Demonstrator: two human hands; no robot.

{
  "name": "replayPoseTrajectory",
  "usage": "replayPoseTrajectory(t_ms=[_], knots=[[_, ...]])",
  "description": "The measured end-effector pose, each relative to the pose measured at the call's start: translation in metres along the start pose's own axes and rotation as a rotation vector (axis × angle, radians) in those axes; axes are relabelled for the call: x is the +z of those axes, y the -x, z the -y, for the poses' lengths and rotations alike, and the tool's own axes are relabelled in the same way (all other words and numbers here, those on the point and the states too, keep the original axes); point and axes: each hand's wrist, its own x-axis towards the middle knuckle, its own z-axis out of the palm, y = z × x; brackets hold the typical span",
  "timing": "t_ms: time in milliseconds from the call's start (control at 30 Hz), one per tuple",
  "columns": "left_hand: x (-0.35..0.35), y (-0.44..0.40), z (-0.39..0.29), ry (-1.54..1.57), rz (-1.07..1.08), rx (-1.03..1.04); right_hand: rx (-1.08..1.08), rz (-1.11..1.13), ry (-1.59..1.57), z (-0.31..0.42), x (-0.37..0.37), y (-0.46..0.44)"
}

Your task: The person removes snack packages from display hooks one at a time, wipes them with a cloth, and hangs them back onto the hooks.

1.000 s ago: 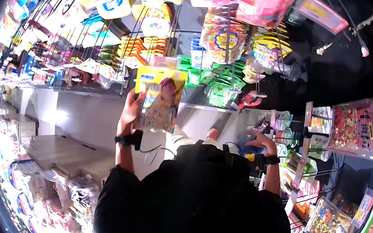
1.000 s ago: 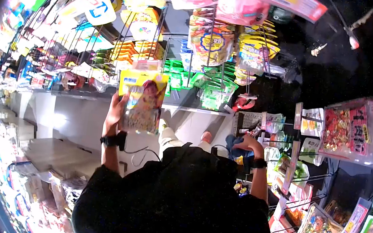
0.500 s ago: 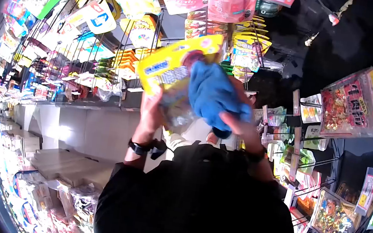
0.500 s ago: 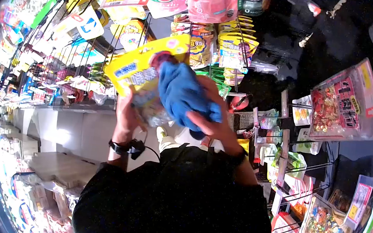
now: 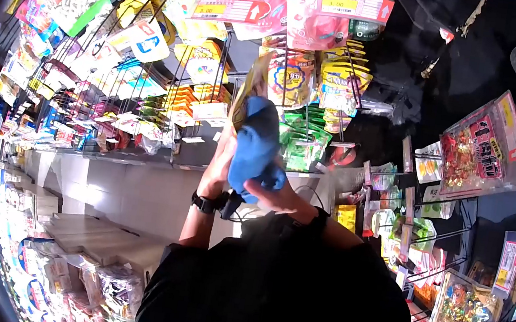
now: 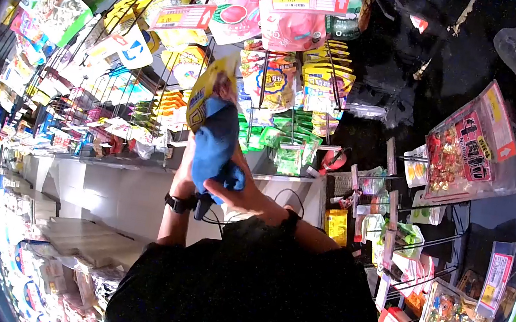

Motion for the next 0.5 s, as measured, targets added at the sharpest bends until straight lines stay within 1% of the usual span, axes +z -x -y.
replayPoseTrajectory(t_ms=[33,67,133,200,233,267,300,333,367,400,433,467,500], knots=[[0.000,0.005,-0.002,0.021,-0.006,-0.095,-0.132,0.020,0.195,0.002,-0.003,-0.011],[0.005,0.012,0.000,0.118,-0.029,-0.117,-0.266,0.016,0.374,0.008,-0.005,-0.024],[0.019,0.026,0.008,0.316,-0.071,-0.167,-0.473,0.070,0.581,0.031,-0.016,-0.054],[0.025,0.031,0.018,0.515,-0.111,-0.217,-0.328,0.042,0.523,0.030,-0.029,-0.072],[0.022,0.027,0.027,0.565,-0.117,-0.215,-0.039,-0.068,0.027,0.018,-0.025,-0.072],[0.026,0.022,0.017,0.583,-0.157,-0.211,0.061,-0.038,0.061,0.016,-0.033,-0.073],[0.035,0.015,-0.002,0.602,-0.198,-0.210,0.094,-0.092,0.044,0.007,-0.032,-0.060],[0.040,0.006,-0.013,0.625,-0.237,-0.207,0.024,-0.083,0.132,-0.002,-0.031,-0.039],[0.036,0.000,-0.007,0.682,-0.121,-0.172,-0.046,-0.080,0.220,-0.011,-0.029,-0.018],[0.032,-0.006,-0.001,0.736,0.000,-0.142,-0.225,-0.007,0.411,-0.013,-0.030,-0.003],[0.027,-0.012,0.004,0.786,0.121,-0.117,-0.197,-0.066,0.309,0.010,-0.012,-0.002],[0.019,-0.016,0.022,1.003,0.270,-0.138,-0.324,-0.022,0.641,0.015,-0.017,-0.002],[0.019,-0.008,0.043,0.969,0.165,-0.206,-0.387,0.070,0.721,0.020,-0.026,-0.008]])
